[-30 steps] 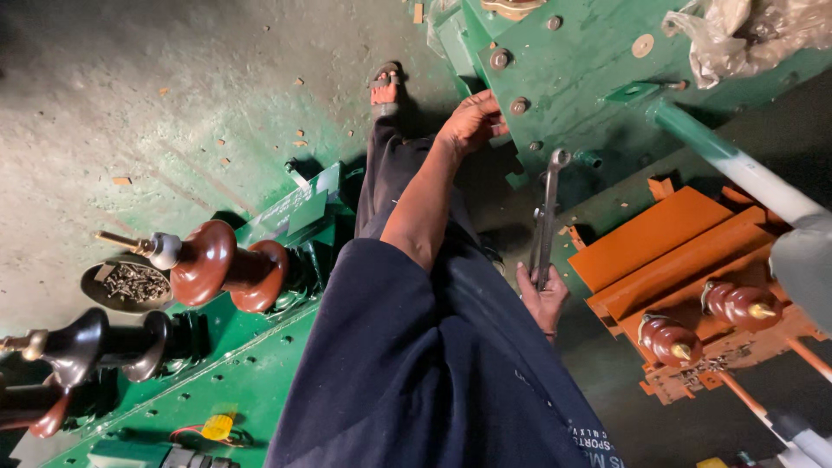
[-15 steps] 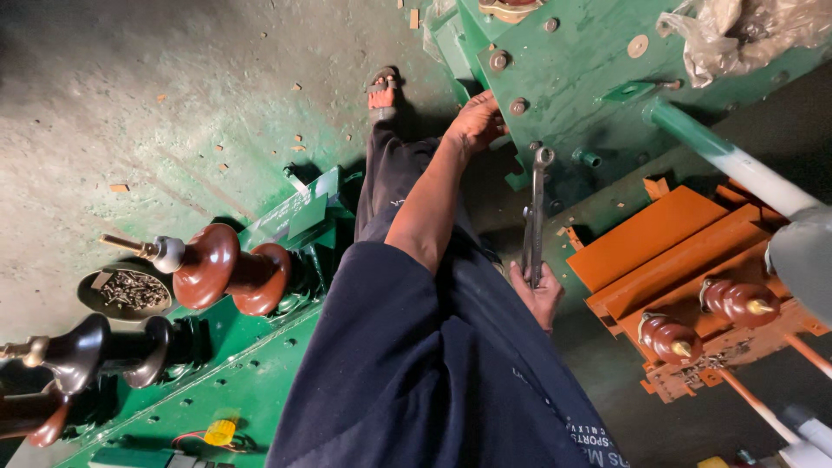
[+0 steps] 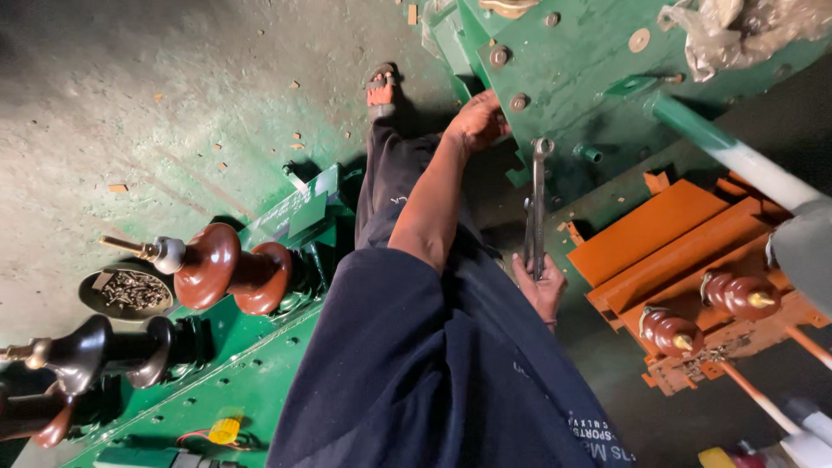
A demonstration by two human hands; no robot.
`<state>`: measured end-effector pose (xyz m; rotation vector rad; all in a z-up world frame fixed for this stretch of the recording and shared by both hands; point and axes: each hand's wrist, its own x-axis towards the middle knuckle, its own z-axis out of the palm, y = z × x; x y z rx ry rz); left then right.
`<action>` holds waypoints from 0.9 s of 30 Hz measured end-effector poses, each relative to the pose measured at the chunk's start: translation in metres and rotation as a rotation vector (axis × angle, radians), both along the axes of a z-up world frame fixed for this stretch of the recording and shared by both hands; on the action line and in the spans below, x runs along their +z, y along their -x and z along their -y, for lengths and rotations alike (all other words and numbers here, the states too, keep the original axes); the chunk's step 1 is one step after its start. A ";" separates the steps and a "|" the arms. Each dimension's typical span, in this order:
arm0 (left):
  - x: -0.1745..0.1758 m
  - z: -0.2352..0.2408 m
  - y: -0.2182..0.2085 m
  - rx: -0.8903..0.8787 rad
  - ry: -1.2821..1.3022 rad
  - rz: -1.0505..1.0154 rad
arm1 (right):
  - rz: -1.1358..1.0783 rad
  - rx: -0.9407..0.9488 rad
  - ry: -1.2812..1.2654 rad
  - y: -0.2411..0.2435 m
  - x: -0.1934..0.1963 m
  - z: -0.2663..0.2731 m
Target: The person uses two wrenches to tighten bolts on a large green electrical component. They move around the equipment to access different bolt locations, systematically working through the fasteners.
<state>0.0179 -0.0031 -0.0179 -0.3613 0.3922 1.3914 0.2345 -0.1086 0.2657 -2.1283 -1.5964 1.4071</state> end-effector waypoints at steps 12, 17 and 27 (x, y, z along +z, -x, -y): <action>-0.027 -0.012 -0.008 0.061 -0.018 -0.095 | -0.055 0.019 -0.059 0.013 -0.008 -0.021; -0.022 -0.001 -0.016 -0.051 0.051 -0.013 | 0.045 0.066 -0.022 0.006 0.003 -0.015; 0.017 0.013 -0.019 -0.084 0.347 -0.442 | -0.084 -0.072 0.070 0.027 0.012 -0.031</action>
